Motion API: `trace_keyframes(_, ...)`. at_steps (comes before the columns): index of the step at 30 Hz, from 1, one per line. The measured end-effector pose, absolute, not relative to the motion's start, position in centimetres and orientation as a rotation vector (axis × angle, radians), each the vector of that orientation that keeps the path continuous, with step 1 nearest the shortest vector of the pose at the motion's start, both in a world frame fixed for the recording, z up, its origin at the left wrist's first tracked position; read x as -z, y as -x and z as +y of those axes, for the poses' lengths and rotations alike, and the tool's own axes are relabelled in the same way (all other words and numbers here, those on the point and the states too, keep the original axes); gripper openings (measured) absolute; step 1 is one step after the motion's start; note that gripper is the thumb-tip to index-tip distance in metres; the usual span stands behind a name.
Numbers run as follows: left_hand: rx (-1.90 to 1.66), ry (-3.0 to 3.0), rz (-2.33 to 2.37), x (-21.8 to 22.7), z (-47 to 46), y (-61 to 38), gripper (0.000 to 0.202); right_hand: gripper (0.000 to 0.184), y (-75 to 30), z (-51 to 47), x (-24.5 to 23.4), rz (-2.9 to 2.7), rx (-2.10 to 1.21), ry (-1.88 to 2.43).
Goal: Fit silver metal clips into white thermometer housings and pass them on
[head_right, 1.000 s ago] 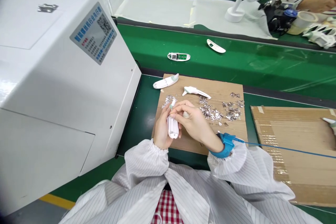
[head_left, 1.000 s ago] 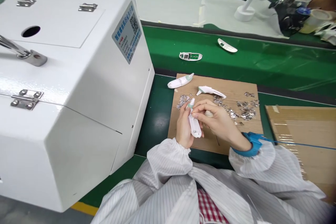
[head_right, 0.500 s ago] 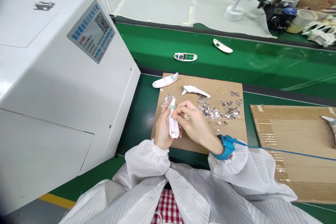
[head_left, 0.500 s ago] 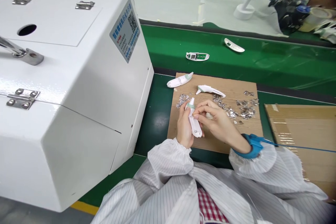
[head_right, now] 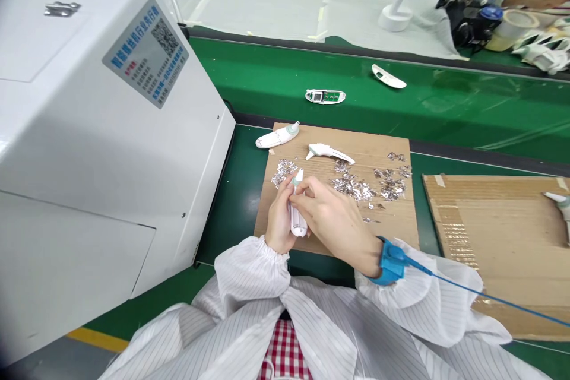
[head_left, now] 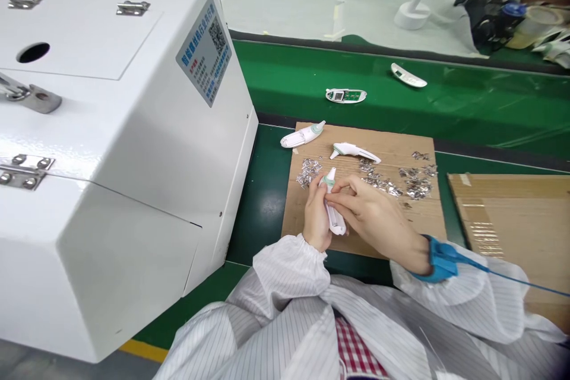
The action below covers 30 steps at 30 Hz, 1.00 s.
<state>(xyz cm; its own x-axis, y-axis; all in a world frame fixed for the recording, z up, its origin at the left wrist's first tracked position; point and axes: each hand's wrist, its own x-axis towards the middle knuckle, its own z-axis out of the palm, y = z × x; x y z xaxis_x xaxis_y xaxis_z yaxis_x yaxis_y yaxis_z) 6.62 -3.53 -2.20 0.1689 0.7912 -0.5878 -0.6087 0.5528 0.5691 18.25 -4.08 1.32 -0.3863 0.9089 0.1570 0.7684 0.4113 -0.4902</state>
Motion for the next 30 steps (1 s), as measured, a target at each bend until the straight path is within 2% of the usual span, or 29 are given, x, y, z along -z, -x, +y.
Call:
trace_keyframes(2,-0.916,-0.150,0.892,2.4,-3.3,-6.9,0.033,0.014,-19.0,-3.8,-2.5,-2.087,-0.530,1.416)
trace_keyframes(4,-0.835,-0.093,0.833,2.7,-3.1,-7.3,0.027,0.011,-19.9,-3.4,-4.4,-1.642,-0.584,1.329)
trace_keyframes(6,-0.785,-0.065,0.835,3.2,-3.2,-7.9,0.019,0.033,-20.4,-3.0,-6.4,-1.208,-0.696,1.110)
trace_keyframes(8,-0.780,-0.066,0.873,3.7,-3.4,-8.5,0.016,0.053,-20.2,-2.6,-7.9,-0.998,-0.828,0.906)
trace_keyframes(10,-0.792,-0.075,0.899,4.1,-3.6,-8.9,0.018,0.060,-19.4,-2.2,-8.2,-0.975,-0.859,0.854)
trace_keyframes(17,-0.806,-0.089,0.901,4.0,-3.8,-9.2,0.023,0.055,-17.0,-1.4,-5.3,-1.056,-0.640,0.952)
trace_keyframes(23,-0.821,-0.119,0.915,4.2,-4.1,-9.4,0.018,0.053,-17.0,-1.8,-5.1,-1.111,-0.724,0.890)
trace_keyframes(30,-0.809,-0.154,0.887,4.4,-4.0,-9.1,0.025,0.057,-17.7,-1.9,-5.3,-1.217,-0.812,0.890)
